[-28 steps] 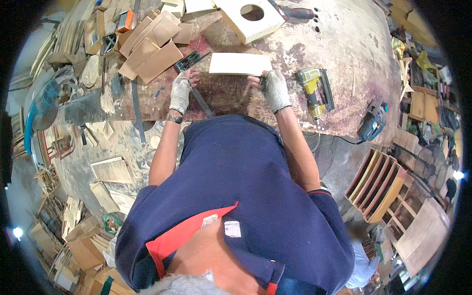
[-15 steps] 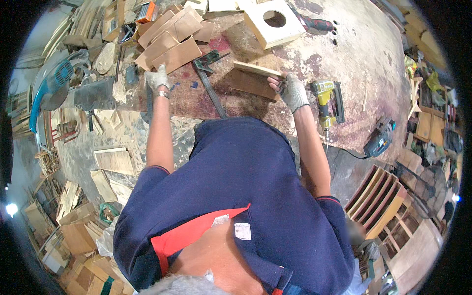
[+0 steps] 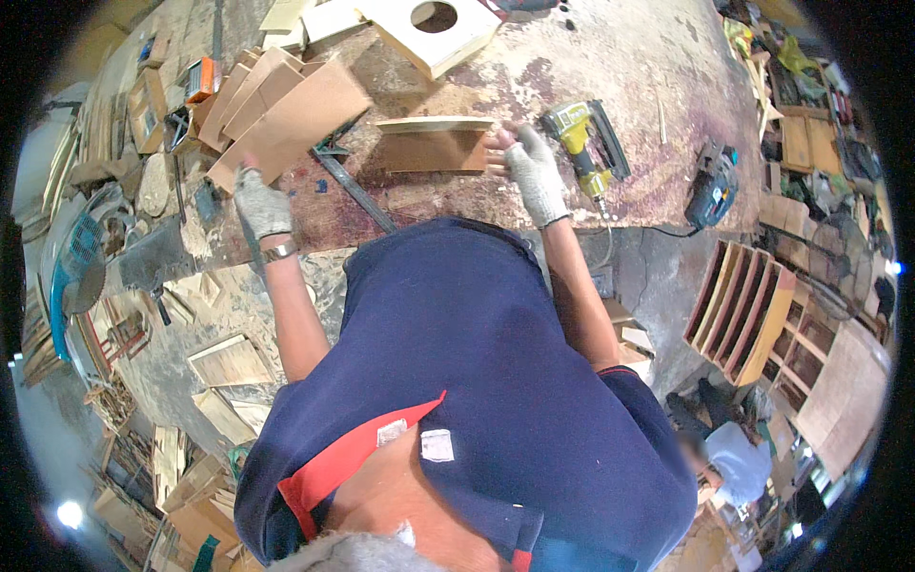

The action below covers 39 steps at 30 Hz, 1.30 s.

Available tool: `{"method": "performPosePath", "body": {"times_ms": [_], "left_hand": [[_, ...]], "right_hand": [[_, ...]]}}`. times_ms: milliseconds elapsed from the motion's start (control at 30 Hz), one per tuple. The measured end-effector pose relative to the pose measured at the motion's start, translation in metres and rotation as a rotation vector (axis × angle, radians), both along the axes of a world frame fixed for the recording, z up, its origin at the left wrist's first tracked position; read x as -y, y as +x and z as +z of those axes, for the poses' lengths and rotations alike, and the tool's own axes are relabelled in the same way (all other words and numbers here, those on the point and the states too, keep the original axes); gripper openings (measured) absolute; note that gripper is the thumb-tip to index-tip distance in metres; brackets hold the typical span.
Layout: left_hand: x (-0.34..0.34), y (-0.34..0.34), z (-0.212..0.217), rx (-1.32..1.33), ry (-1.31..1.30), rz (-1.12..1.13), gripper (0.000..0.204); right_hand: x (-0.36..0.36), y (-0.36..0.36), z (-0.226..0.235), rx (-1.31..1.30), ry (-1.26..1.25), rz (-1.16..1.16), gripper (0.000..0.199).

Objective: The person assembles small wooden boxes by nailing pieces together, sanding edges, and cutting wood to size. They use a nail gun, hand sander, and circular saw to join and shape the wood components.

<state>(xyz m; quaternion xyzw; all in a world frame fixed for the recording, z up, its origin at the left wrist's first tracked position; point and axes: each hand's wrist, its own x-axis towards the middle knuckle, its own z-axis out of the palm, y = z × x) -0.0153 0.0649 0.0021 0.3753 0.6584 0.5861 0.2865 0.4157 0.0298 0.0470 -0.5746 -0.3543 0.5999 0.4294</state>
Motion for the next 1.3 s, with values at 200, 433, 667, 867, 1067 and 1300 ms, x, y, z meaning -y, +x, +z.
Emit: {"method": "performPosePath", "body": {"times_ms": [200, 433, 667, 867, 1067, 1300], "left_hand": [[0.006, 0.136, 0.031, 0.227, -0.067, -0.495, 0.024], [0.024, 0.171, 0.053, 0.289, -0.282, -0.668, 0.021], [0.042, 0.159, 0.043, 0.33, -0.334, -0.611, 0.026], [0.067, 0.152, 0.051, -0.039, -0.348, -0.652, 0.028], [0.066, 0.164, 0.076, -0.342, -0.082, -0.76, 0.021], [0.071, 0.172, 0.089, -0.472, 0.14, -0.664, 0.024]], "right_hand": [[-0.001, -0.012, 0.017, 0.054, 0.255, -0.055, 0.05], [0.016, 0.004, 0.035, 0.041, 0.109, -0.337, 0.036], [0.037, 0.017, 0.024, 0.252, -0.105, -0.063, 0.039], [0.052, 0.017, 0.016, 0.63, -0.125, 0.105, 0.034], [0.043, 0.032, 0.019, 0.642, -0.01, -0.008, 0.035], [0.031, 0.041, 0.038, 0.332, -0.128, -0.075, 0.036]]}}
